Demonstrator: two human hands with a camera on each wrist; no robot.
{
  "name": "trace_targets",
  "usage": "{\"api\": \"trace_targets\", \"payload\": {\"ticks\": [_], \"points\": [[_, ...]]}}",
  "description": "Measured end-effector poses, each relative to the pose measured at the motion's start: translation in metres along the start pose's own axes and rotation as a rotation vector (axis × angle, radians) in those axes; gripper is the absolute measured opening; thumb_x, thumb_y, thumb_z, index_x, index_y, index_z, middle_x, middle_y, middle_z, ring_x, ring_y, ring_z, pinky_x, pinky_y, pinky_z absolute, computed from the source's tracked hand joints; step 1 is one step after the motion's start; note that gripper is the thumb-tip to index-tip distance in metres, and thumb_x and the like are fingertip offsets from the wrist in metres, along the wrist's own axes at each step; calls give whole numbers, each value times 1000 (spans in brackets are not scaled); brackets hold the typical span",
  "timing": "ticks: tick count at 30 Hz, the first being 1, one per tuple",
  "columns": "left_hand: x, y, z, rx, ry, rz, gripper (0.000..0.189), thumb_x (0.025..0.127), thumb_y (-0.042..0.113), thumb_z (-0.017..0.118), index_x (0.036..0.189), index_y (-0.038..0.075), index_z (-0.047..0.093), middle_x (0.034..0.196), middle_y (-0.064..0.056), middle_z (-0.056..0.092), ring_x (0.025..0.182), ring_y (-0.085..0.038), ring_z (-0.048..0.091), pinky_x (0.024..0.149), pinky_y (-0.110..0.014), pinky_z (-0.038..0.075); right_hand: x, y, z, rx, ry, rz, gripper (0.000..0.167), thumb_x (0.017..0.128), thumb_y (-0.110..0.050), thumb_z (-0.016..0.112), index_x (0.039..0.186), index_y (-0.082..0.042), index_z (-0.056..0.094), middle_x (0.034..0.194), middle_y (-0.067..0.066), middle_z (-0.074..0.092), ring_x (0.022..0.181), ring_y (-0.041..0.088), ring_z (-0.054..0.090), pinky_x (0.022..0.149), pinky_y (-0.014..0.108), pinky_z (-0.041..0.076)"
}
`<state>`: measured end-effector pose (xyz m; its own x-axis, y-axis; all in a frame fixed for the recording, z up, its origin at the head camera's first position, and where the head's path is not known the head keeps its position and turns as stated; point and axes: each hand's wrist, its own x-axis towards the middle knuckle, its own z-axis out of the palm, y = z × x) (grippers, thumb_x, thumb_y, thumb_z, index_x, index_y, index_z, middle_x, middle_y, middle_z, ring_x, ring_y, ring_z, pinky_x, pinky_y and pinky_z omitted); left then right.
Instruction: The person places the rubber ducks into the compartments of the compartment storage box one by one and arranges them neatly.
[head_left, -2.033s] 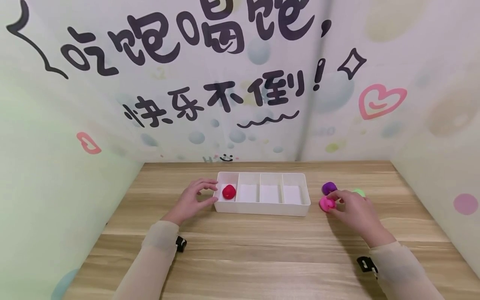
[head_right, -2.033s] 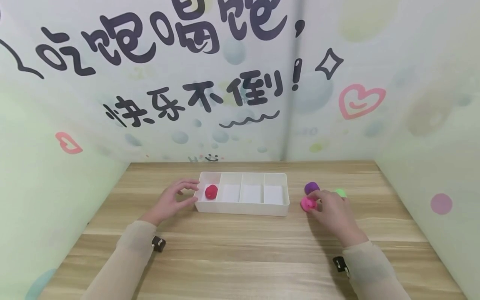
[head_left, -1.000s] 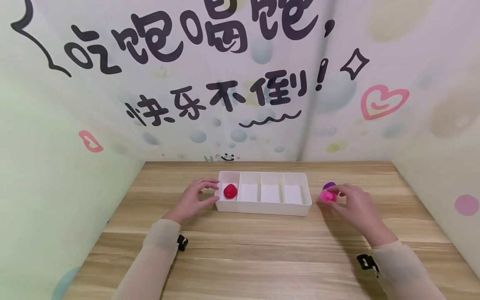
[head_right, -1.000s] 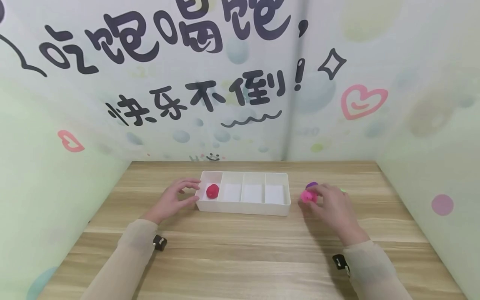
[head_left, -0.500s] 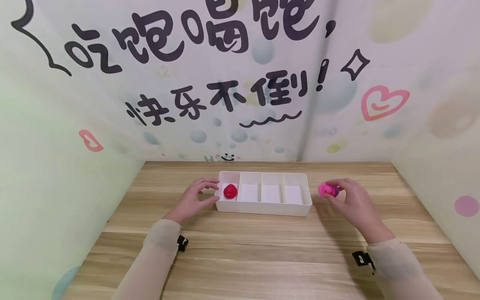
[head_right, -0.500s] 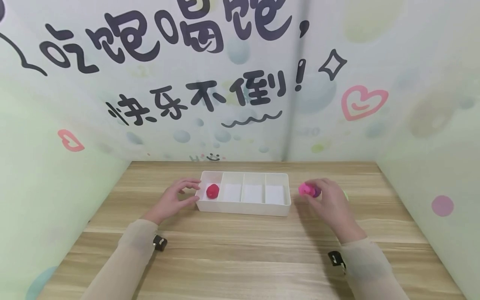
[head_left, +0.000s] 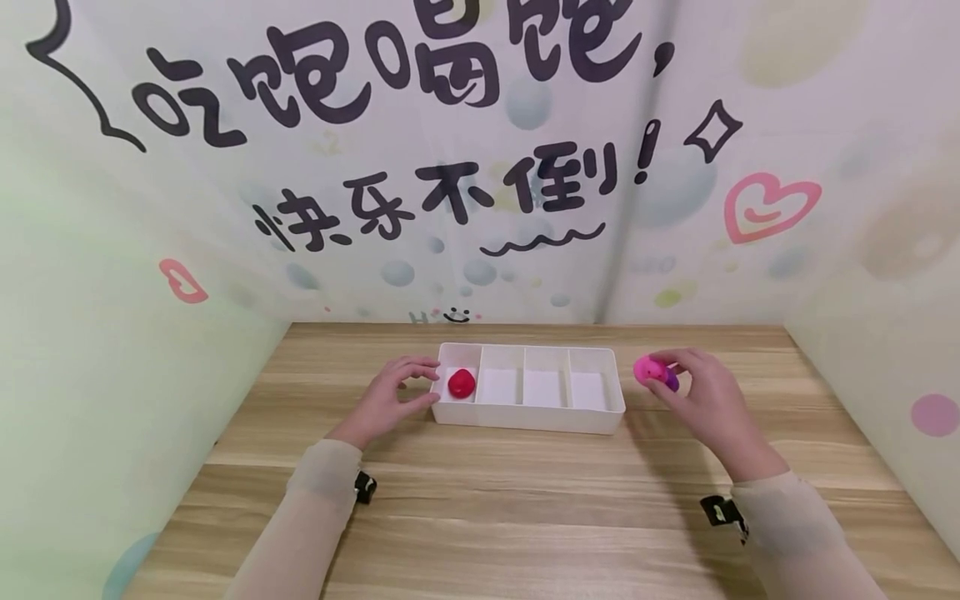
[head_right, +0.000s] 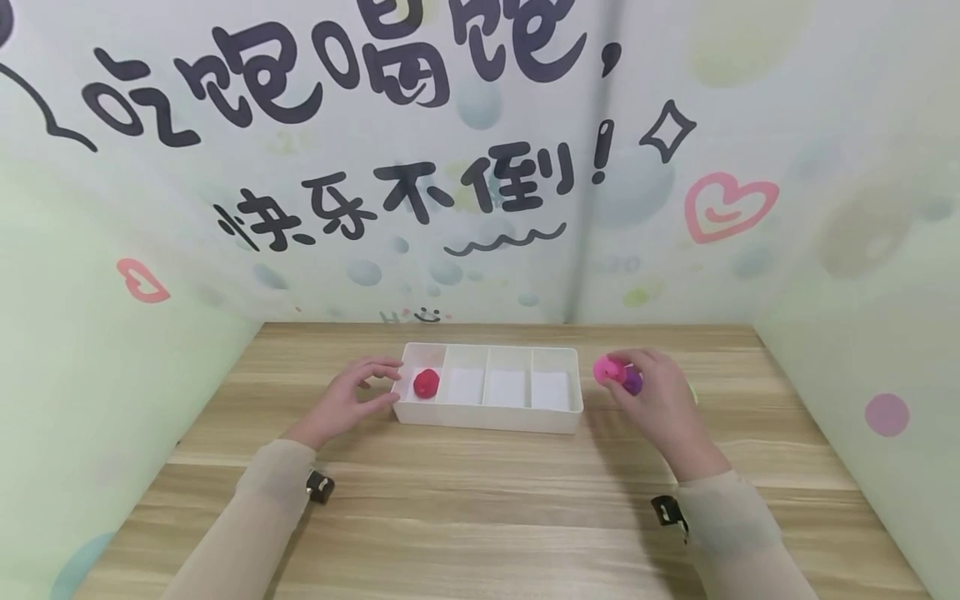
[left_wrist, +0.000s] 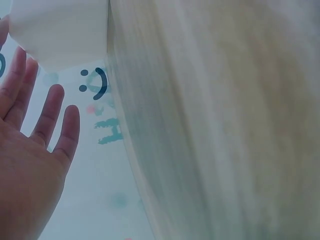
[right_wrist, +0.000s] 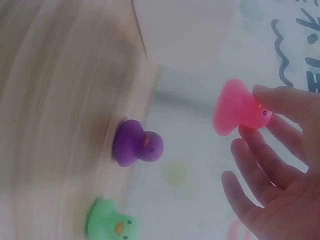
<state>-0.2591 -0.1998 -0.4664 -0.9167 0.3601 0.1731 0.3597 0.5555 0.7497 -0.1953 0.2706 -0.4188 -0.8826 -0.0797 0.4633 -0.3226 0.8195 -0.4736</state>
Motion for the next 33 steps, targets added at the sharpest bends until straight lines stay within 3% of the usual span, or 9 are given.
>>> {"api": "trace_targets", "payload": {"ticks": [14, 20, 25, 28, 33], "points": [[-2, 1, 0, 4, -7, -29, 30, 92, 29, 80, 119, 18, 72, 147, 5, 58, 133, -27, 51, 104, -56, 48, 5, -13, 10, 28, 11, -18, 32, 83, -8, 85, 113, -5, 74, 105, 16, 71, 90, 31, 62, 75, 40, 50], [-1, 2, 0, 1, 2, -16, 29, 92, 26, 80, 118, 16, 72, 146, 4, 59, 132, -27, 52, 102, -55, 48, 10, -23, 14, 25, -50, -11, 32, 86, -14, 84, 116, -7, 74, 105, 13, 71, 82, 22, 56, 67, 30, 49], [-1, 2, 0, 6, 8, -5, 29, 92, 26, 80, 118, 15, 72, 145, 4, 60, 131, -27, 52, 101, -54, 48, 14, -31, 17, 34, -64, -9, 33, 86, -14, 84, 117, -8, 74, 107, 12, 72, 79, 21, 58, 67, 29, 48], [-1, 2, 0, 9, 7, 0, 29, 93, 26, 80, 117, 14, 72, 145, 3, 60, 130, -28, 53, 101, -55, 48, 15, -34, 20, 42, -58, -24, 34, 86, -12, 84, 117, -7, 74, 107, 12, 72, 87, 26, 62, 70, 33, 51], [-1, 1, 0, 5, 3, 4, 29, 92, 26, 80, 118, 14, 72, 145, 3, 60, 131, -27, 52, 101, -56, 48, 17, -38, 25, 55, -68, -44, 35, 86, -12, 84, 118, -5, 73, 108, 13, 72, 102, 34, 65, 85, 49, 52]]}}
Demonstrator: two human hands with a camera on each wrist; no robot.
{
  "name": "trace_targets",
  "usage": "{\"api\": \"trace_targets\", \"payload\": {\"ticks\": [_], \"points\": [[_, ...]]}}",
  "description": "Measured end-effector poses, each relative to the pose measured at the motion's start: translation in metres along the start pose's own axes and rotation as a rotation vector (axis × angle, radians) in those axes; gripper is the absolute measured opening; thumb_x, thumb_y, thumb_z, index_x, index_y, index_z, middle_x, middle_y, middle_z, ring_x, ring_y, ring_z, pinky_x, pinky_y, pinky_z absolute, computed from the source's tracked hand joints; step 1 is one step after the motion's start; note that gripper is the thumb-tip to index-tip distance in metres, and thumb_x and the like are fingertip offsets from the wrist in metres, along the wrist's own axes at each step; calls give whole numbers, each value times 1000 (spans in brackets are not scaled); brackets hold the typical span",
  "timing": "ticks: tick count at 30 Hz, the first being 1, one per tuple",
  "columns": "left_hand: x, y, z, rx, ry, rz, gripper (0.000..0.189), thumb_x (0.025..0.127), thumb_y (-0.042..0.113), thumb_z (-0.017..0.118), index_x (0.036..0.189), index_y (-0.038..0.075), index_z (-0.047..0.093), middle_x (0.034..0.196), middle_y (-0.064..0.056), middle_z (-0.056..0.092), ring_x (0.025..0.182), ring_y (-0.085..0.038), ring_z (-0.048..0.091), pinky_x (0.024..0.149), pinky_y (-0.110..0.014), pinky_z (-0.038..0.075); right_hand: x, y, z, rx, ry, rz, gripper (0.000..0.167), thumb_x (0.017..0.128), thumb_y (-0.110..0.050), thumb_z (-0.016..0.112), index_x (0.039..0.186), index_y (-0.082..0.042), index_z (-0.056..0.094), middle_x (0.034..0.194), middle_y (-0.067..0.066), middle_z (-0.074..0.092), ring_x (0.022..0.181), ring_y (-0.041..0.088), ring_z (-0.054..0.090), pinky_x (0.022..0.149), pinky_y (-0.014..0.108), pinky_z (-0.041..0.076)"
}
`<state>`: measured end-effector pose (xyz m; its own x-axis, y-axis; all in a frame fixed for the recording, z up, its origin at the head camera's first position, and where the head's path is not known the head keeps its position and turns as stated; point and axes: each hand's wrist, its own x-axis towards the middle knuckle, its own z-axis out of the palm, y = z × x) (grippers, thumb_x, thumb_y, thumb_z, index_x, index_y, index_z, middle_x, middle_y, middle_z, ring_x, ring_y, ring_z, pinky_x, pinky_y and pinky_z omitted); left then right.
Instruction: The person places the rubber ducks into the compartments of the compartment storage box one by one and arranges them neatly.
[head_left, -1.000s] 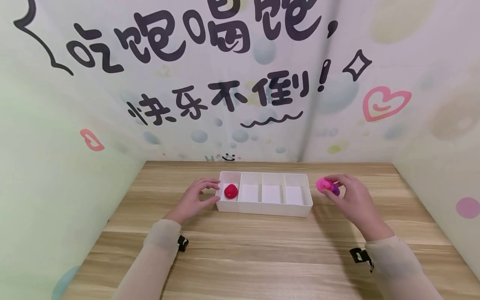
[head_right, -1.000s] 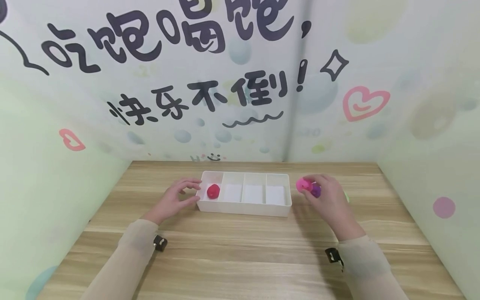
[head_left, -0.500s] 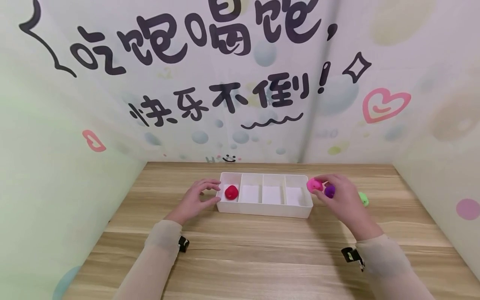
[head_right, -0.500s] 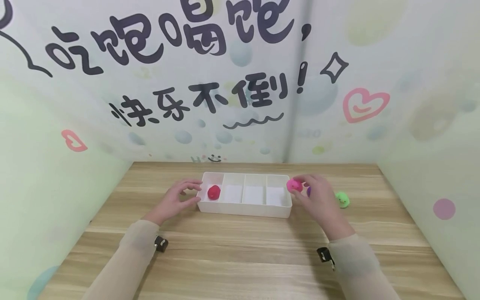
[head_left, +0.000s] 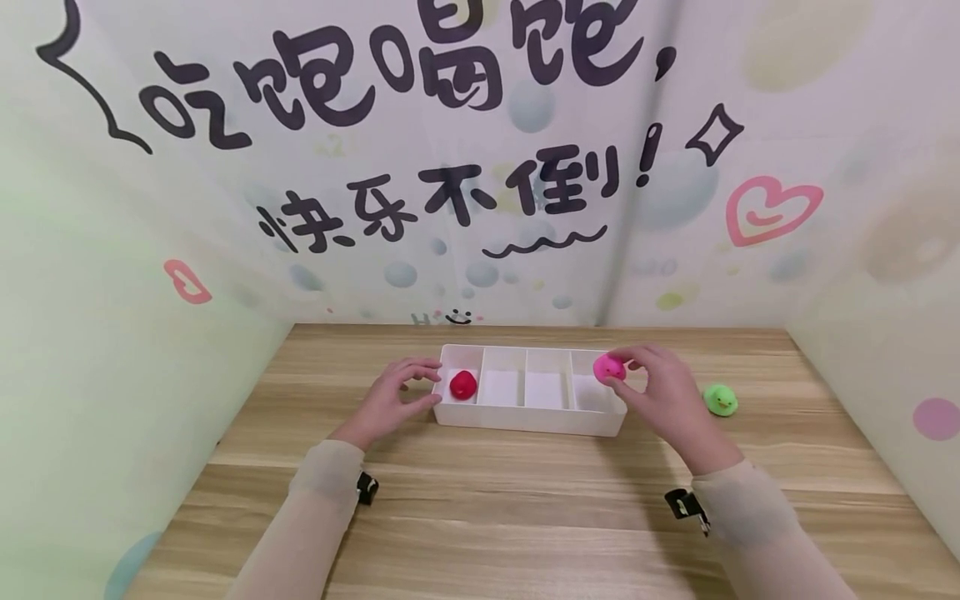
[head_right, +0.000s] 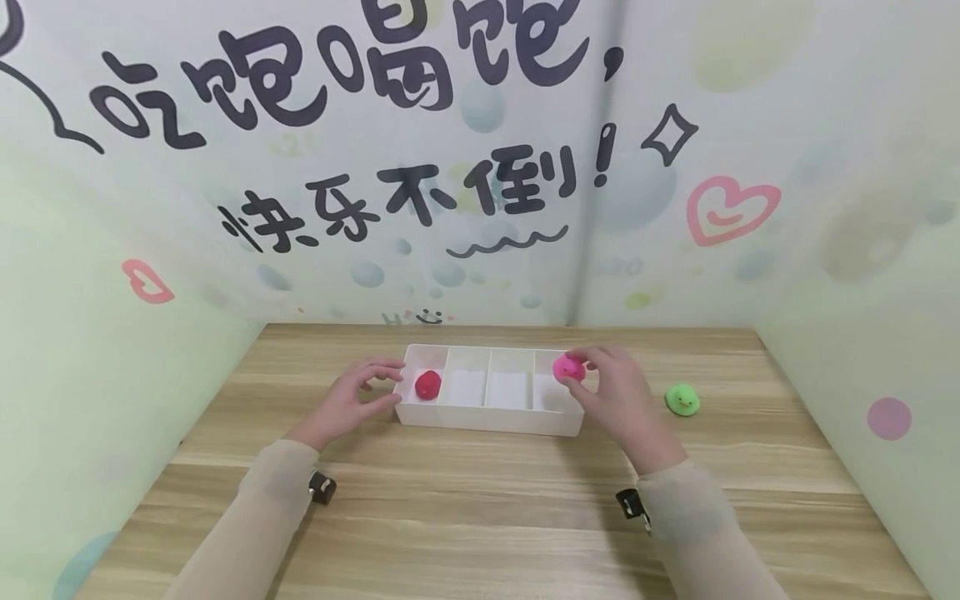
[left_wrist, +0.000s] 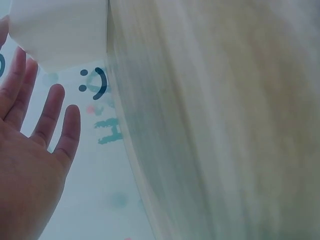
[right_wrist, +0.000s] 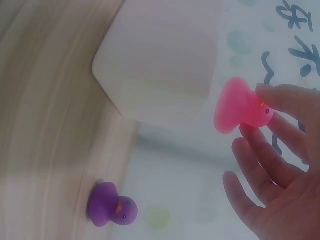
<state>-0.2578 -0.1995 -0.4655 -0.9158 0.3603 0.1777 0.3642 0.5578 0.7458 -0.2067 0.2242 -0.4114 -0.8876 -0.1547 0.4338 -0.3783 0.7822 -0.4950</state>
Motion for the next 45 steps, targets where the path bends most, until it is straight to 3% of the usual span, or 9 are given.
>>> {"api": "trace_targets", "payload": {"ticks": [10, 17, 26, 33, 45], "points": [[0, 0, 0, 2, -6, -1, 29, 92, 26, 80, 117, 14, 72, 145, 3, 60, 131, -27, 52, 101, -56, 47, 5, -7, 4, 7, -52, -1, 35, 88, -15, 83, 119, -4, 72, 111, 13, 72, 108, 35, 63, 94, 54, 52], [0, 0, 0, 3, -3, -2, 30, 92, 26, 80, 118, 14, 72, 145, 4, 60, 131, -27, 52, 101, -55, 47, 8, -12, 13, 15, -45, -14, 31, 88, -12, 83, 117, -5, 73, 107, 11, 72, 100, 30, 63, 89, 49, 52], [1, -1, 1, 8, -5, 1, 29, 92, 26, 80, 118, 14, 72, 145, 4, 60, 131, -27, 52, 101, -55, 48, 12, -20, 21, 43, -62, -3, 32, 88, -16, 83, 116, -6, 73, 107, 9, 71, 102, 31, 63, 90, 49, 53], [1, -1, 0, 14, -2, 9, 29, 92, 26, 80, 117, 14, 72, 145, 3, 60, 131, -27, 52, 100, -55, 48, 13, -26, 27, 50, -82, 19, 34, 89, -16, 82, 120, -6, 72, 117, 12, 71, 111, 32, 64, 95, 51, 54], [0, 2, -1, 9, -11, -7, 30, 92, 26, 80, 118, 13, 72, 146, 4, 59, 131, -27, 51, 101, -53, 48, 15, -32, 34, 43, -86, 2, 34, 87, -19, 85, 117, -7, 73, 112, 10, 72, 102, 30, 65, 91, 49, 55]]}}
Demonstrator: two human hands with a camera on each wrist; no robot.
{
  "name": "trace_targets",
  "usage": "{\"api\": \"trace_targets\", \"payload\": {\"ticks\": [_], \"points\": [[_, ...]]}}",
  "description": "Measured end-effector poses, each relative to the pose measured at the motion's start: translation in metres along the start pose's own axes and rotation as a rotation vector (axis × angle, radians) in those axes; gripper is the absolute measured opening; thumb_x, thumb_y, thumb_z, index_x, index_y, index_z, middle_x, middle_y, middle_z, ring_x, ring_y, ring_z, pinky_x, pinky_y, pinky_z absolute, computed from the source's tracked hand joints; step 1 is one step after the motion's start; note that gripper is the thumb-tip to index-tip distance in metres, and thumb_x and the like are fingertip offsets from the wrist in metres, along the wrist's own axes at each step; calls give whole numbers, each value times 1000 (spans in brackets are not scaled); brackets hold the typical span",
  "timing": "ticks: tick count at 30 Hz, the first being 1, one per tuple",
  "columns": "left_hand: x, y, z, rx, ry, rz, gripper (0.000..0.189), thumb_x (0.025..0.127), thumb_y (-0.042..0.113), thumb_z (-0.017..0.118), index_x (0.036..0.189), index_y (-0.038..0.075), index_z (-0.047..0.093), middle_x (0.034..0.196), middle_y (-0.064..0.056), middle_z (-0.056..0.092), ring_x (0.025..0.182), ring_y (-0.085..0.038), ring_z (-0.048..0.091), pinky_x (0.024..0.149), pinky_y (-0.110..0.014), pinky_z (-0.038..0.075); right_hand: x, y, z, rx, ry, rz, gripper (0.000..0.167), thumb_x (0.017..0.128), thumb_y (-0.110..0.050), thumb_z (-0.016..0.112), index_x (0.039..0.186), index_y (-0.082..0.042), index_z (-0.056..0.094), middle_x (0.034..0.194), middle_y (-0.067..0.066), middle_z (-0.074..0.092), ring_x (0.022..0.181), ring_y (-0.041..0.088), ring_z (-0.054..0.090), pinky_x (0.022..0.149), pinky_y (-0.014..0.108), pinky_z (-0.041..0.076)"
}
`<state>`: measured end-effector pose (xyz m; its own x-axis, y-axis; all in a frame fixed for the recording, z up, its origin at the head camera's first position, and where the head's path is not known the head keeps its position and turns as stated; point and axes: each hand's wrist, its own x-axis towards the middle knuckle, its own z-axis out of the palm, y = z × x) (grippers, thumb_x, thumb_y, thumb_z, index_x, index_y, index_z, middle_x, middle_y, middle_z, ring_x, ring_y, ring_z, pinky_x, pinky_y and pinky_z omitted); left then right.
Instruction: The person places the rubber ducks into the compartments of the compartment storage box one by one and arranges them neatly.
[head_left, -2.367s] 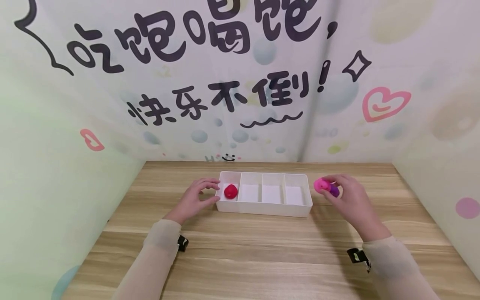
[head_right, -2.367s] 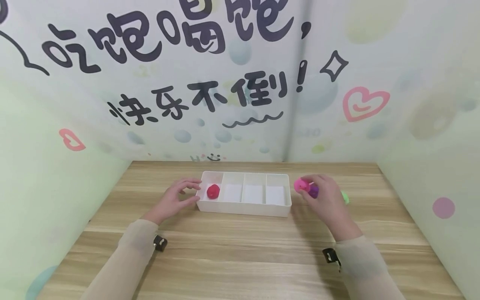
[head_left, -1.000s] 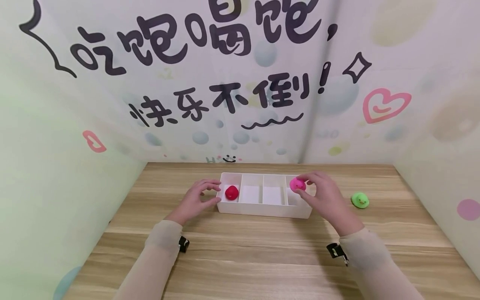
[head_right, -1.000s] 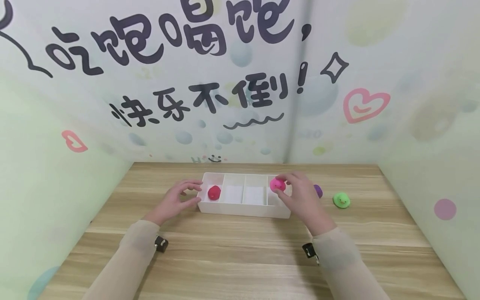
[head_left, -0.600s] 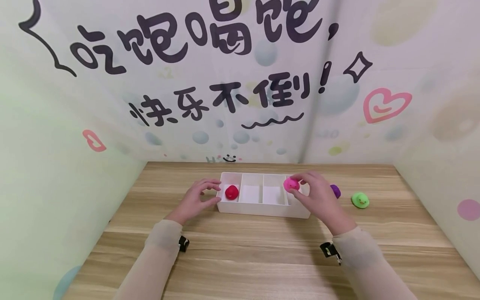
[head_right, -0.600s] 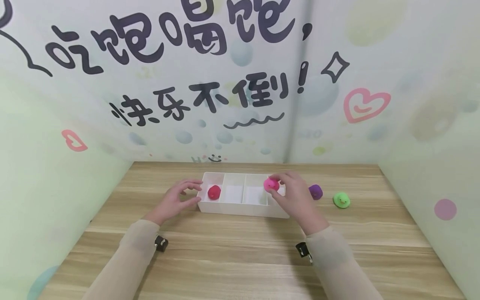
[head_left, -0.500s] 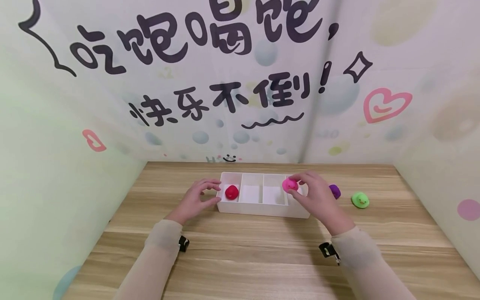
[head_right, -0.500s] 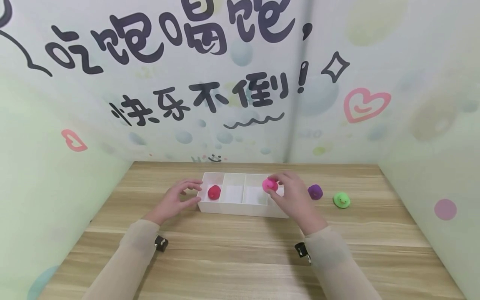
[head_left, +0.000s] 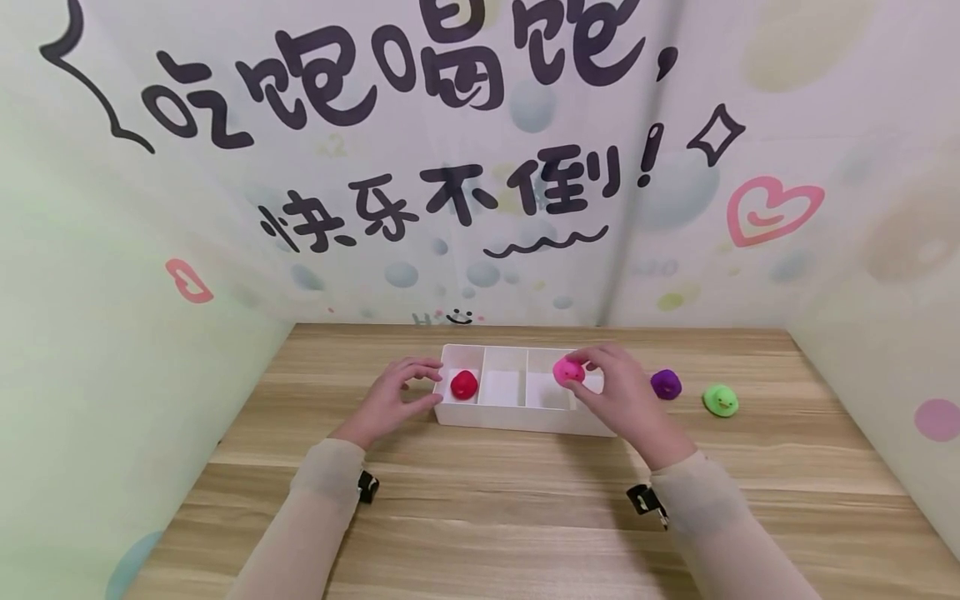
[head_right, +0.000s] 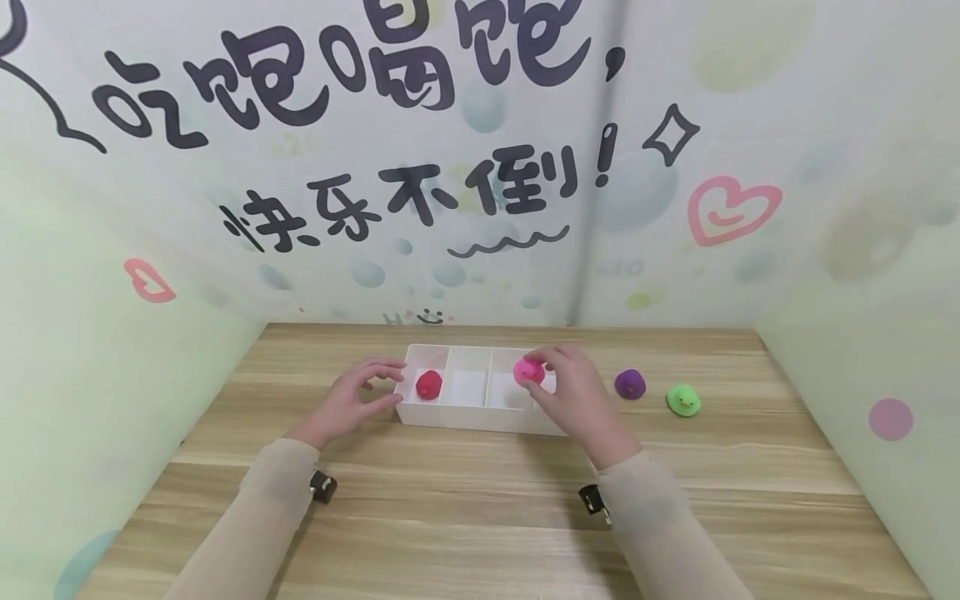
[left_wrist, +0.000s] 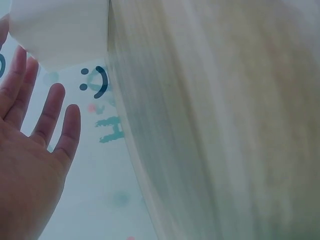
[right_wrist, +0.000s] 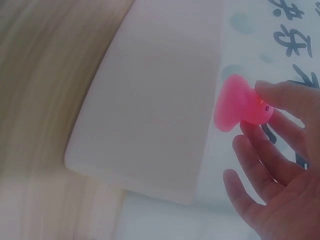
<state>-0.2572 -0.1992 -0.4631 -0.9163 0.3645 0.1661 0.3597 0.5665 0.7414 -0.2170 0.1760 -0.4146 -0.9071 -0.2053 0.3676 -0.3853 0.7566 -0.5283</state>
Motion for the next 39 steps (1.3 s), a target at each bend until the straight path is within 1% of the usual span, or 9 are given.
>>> {"api": "trace_targets", "payload": {"ticks": [6, 12, 16, 19, 22, 26, 28, 34, 39], "points": [[0, -1, 0, -5, -3, 1, 30, 92, 27, 80, 118, 14, 72, 146, 3, 59, 131, -27, 51, 101, -54, 47, 2, -6, 3, 0, -9, -5, 33, 87, -19, 85, 117, -8, 73, 111, 9, 71, 104, 29, 64, 92, 48, 55], [-1, -4, -3, 17, 13, 6, 28, 92, 25, 80, 117, 16, 72, 145, 3, 60, 130, -27, 52, 100, -55, 48, 6, -13, 9, 22, -10, -25, 33, 88, -20, 84, 117, -8, 73, 114, 10, 73, 111, 31, 64, 99, 51, 52], [-1, -3, -4, 4, 6, 5, 30, 92, 26, 81, 118, 15, 72, 145, 3, 60, 131, -27, 51, 101, -56, 48, 8, -19, 12, 29, -10, -29, 33, 88, -19, 84, 118, -9, 73, 115, 9, 73, 113, 32, 64, 100, 52, 52], [-1, -2, -4, -1, 0, 0, 31, 92, 27, 80, 119, 14, 72, 146, 4, 59, 132, -27, 51, 102, -55, 47, 10, -22, 15, 36, -12, -35, 33, 88, -19, 84, 117, -9, 74, 114, 8, 73, 110, 30, 64, 99, 51, 53], [-2, -2, -3, -1, -2, -6, 30, 92, 27, 80, 119, 15, 72, 146, 4, 59, 132, -27, 50, 102, -54, 47, 11, -25, 19, 53, -17, -51, 31, 88, -18, 84, 116, -9, 74, 110, 7, 72, 104, 27, 64, 95, 47, 53], [-2, -2, -2, 5, -1, -10, 29, 92, 28, 80, 118, 17, 72, 146, 4, 59, 133, -27, 51, 102, -53, 48, 12, -28, 23, 70, -17, -69, 30, 87, -16, 84, 114, -7, 74, 104, 6, 70, 97, 26, 62, 90, 42, 52], [-1, -2, -2, 3, 1, -8, 29, 92, 28, 80, 117, 18, 72, 146, 4, 59, 132, -27, 51, 102, -54, 48, 13, -30, 25, 70, -14, -73, 30, 87, -16, 84, 114, -7, 74, 104, 6, 70, 98, 27, 63, 90, 42, 53], [0, -2, -1, -8, 3, -11, 26, 92, 28, 81, 115, 22, 72, 145, 5, 59, 131, -26, 51, 102, -55, 47, 16, -36, 28, 56, -28, -63, 32, 87, -18, 85, 116, -9, 74, 110, 6, 72, 105, 26, 64, 96, 45, 54], [0, -2, 0, -8, -1, -6, 26, 92, 27, 81, 115, 23, 72, 145, 5, 59, 130, -26, 51, 102, -55, 47, 19, -39, 32, 63, -31, -74, 32, 87, -19, 85, 115, -9, 74, 108, 6, 72, 102, 28, 64, 95, 44, 53]]}}
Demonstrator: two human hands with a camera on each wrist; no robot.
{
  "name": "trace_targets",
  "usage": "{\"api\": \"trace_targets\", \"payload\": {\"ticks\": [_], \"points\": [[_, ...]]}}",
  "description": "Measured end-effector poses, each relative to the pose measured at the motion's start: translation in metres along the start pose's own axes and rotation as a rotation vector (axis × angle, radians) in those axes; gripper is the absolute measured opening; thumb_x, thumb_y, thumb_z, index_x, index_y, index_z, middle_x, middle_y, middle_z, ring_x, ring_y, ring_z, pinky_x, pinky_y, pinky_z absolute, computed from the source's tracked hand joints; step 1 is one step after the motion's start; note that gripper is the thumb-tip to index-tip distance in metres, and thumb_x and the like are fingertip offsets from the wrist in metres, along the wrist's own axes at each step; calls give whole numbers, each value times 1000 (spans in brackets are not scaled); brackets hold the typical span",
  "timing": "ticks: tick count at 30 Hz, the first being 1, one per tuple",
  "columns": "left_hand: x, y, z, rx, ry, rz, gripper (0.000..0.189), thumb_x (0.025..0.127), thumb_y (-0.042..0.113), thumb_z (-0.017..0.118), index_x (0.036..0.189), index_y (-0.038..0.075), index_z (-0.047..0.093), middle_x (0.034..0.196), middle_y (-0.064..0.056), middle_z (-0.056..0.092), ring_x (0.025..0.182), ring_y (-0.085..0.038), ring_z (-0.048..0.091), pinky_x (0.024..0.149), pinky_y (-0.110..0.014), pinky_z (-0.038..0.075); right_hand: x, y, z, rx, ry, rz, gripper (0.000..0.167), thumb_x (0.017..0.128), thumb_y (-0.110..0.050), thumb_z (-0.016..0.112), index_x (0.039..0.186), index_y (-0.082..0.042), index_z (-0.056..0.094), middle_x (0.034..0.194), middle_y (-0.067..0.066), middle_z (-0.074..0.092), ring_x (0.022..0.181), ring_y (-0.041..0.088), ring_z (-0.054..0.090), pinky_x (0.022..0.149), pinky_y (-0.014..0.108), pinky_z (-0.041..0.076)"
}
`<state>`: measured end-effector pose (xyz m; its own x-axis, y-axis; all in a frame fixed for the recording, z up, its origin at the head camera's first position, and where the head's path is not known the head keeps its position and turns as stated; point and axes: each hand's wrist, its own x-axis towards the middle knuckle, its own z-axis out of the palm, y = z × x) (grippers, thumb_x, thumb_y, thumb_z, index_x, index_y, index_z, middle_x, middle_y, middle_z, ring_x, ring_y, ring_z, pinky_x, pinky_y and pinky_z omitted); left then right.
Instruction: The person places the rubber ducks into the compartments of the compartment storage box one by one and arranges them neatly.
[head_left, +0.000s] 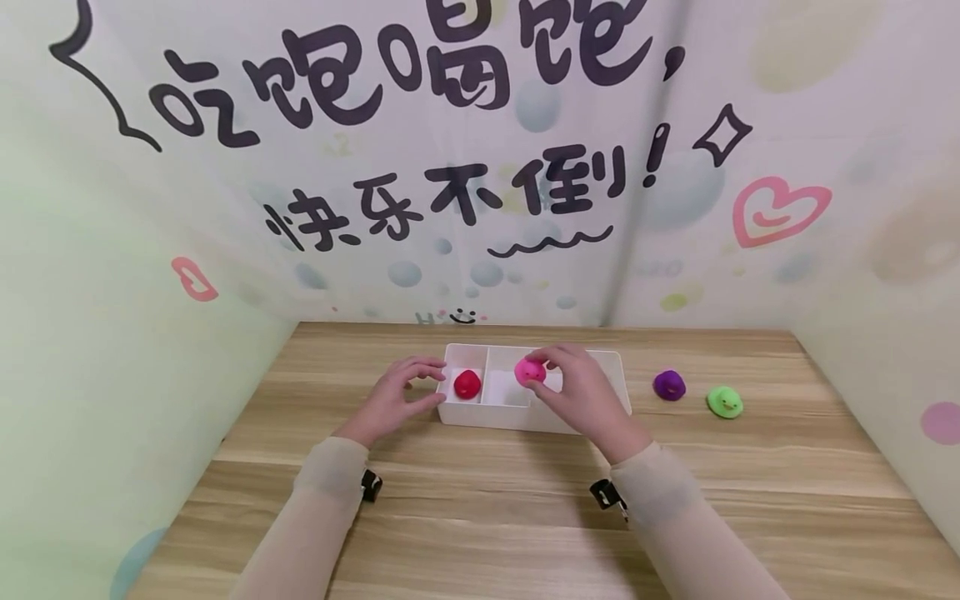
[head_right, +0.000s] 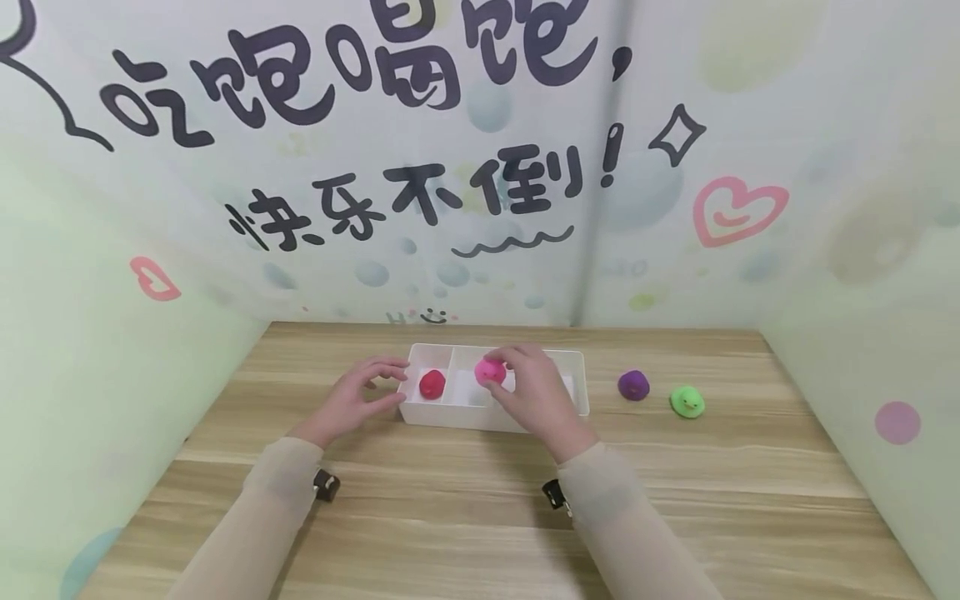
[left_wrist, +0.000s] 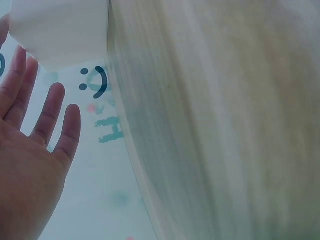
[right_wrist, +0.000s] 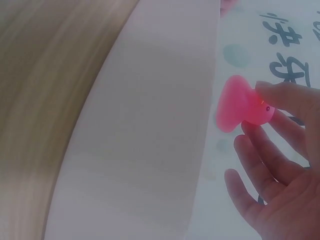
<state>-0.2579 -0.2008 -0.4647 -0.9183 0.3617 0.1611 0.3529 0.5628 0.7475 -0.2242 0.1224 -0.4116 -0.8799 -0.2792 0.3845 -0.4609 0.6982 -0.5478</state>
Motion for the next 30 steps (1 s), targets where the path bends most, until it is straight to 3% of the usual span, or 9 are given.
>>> {"api": "trace_targets", "payload": {"ticks": [8, 30], "points": [[1, 0, 0, -3, -4, -3, 29, 92, 26, 80, 118, 17, 72, 145, 4, 59, 131, -26, 50, 103, -55, 47, 4, -4, 8, -2, -8, 10, 32, 86, -19, 86, 115, -10, 74, 111, 5, 71, 104, 29, 65, 93, 44, 54], [1, 1, 1, 0, 1, -21, 28, 92, 25, 81, 117, 17, 72, 145, 5, 59, 130, -25, 50, 103, -54, 47, 12, -9, 22, -18, -30, -9, 32, 86, -22, 86, 114, -12, 74, 109, 3, 70, 101, 28, 64, 89, 39, 55]]}}
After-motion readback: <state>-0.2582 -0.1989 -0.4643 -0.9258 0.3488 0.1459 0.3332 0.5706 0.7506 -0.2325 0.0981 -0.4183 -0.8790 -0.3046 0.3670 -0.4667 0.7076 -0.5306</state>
